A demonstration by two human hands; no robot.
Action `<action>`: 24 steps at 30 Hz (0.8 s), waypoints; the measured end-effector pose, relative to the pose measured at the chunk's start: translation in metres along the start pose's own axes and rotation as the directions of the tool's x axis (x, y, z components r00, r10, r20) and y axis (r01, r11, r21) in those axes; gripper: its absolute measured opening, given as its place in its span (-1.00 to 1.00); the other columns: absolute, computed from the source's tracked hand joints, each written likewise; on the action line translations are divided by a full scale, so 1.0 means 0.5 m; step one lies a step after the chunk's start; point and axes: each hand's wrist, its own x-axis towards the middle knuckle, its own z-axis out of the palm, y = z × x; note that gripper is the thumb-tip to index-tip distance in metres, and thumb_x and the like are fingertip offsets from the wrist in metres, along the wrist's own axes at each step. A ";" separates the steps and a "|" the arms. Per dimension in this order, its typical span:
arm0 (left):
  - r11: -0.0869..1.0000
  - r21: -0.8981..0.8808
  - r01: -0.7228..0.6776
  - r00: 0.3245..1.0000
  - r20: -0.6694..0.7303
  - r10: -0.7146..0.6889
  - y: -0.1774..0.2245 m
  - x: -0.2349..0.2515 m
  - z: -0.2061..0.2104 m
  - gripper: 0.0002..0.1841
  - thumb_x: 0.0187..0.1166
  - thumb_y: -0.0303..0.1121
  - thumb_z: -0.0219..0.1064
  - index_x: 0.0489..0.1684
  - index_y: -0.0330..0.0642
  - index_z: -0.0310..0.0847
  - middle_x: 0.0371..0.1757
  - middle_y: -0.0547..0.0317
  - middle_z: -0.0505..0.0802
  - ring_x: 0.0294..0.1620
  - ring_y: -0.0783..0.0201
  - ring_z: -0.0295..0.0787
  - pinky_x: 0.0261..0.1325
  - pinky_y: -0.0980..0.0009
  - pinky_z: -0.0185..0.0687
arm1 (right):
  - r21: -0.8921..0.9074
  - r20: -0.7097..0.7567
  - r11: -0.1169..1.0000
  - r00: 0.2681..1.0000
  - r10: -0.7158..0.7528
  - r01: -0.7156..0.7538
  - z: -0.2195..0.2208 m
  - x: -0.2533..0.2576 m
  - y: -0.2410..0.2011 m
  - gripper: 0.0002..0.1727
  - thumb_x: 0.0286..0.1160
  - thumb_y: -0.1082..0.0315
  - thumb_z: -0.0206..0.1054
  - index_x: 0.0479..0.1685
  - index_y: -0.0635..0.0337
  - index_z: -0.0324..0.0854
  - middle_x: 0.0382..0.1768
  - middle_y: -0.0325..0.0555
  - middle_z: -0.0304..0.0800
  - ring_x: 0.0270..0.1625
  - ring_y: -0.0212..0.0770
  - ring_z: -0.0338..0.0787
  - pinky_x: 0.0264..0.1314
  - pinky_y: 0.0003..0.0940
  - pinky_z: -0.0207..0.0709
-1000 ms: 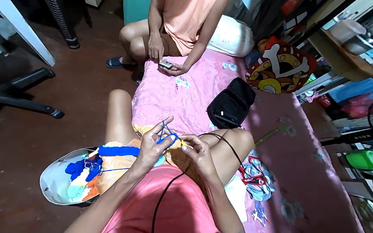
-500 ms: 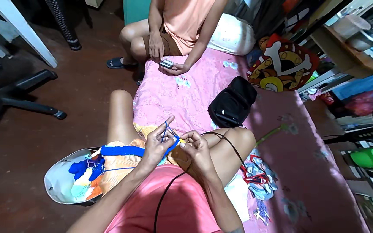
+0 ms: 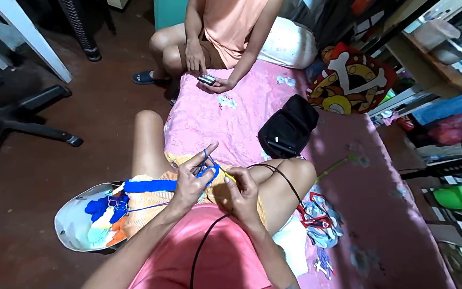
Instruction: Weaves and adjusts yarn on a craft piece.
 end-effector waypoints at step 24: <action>0.978 0.203 -0.039 0.950 0.312 -0.026 -0.001 0.013 -0.035 -0.53 0.40 -0.52 0.24 0.34 -0.20 0.73 -0.02 0.29 0.90 -0.17 0.64 0.75 -0.03 0.63 0.68 | 0.451 0.373 0.767 0.877 0.302 -0.456 -0.050 0.012 -0.015 -0.68 0.44 0.54 0.28 0.18 0.35 0.62 -0.17 -0.26 0.80 -0.44 -0.62 0.56 -0.44 -0.69 0.40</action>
